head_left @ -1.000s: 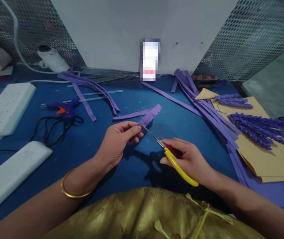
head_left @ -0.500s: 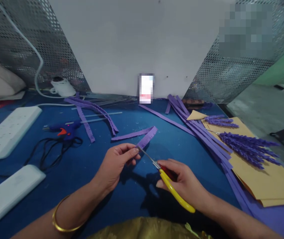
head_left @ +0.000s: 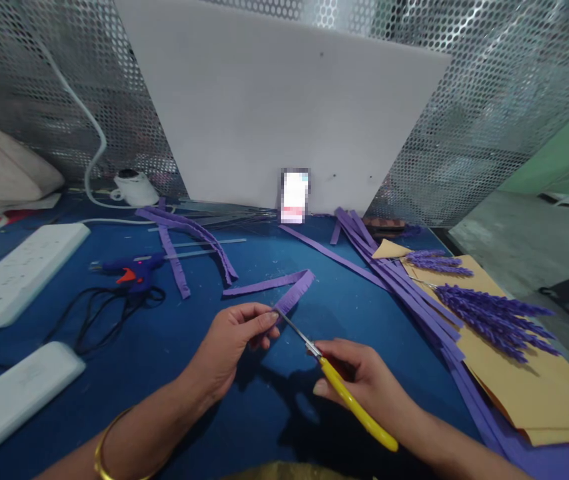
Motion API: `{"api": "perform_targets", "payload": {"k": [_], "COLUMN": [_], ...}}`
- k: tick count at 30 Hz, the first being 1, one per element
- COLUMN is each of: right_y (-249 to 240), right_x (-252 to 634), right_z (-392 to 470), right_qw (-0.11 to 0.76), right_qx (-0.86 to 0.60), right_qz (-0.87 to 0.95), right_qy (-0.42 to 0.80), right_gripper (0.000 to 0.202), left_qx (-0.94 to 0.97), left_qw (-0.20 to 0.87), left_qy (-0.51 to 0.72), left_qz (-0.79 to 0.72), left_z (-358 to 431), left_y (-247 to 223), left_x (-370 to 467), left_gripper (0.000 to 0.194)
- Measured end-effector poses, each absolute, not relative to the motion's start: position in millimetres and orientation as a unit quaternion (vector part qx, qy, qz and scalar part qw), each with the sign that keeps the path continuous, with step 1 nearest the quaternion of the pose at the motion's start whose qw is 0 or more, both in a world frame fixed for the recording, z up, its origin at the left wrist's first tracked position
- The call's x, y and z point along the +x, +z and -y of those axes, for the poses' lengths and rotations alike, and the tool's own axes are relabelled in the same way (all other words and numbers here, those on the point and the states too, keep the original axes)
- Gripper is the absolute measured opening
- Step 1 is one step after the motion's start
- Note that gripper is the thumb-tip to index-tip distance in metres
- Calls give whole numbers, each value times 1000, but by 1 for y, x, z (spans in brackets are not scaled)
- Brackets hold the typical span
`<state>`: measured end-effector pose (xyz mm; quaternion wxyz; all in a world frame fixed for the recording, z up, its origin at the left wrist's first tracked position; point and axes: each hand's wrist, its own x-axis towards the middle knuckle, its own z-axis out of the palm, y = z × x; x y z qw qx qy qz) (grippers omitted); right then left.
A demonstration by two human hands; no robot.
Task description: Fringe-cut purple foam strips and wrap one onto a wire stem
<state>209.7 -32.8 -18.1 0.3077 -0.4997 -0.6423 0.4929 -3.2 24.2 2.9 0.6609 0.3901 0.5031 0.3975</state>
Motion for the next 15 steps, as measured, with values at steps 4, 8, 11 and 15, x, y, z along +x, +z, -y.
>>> {"api": "perform_targets", "payload": {"k": [4, 8, 11, 15], "right_y": [-14, -7, -4, -8], "right_x": [209, 210, 211, 210], "right_z": [32, 31, 31, 32], "right_qw": [323, 309, 314, 323], "right_qx": [-479, -459, -462, -475], "right_qz": [594, 574, 570, 571], "right_qy": [560, 604, 603, 587], "right_gripper": [38, 39, 36, 35], "left_qx": [369, 347, 349, 374], "left_qw": [694, 724, 724, 693], "left_qy": [385, 374, 376, 384], "left_qz": [-484, -464, -462, -481], "left_z": [-26, -26, -26, -26], "left_y": [2, 1, 2, 1], "left_x": [-5, -5, -4, -4], "left_gripper": [18, 17, 16, 15]}}
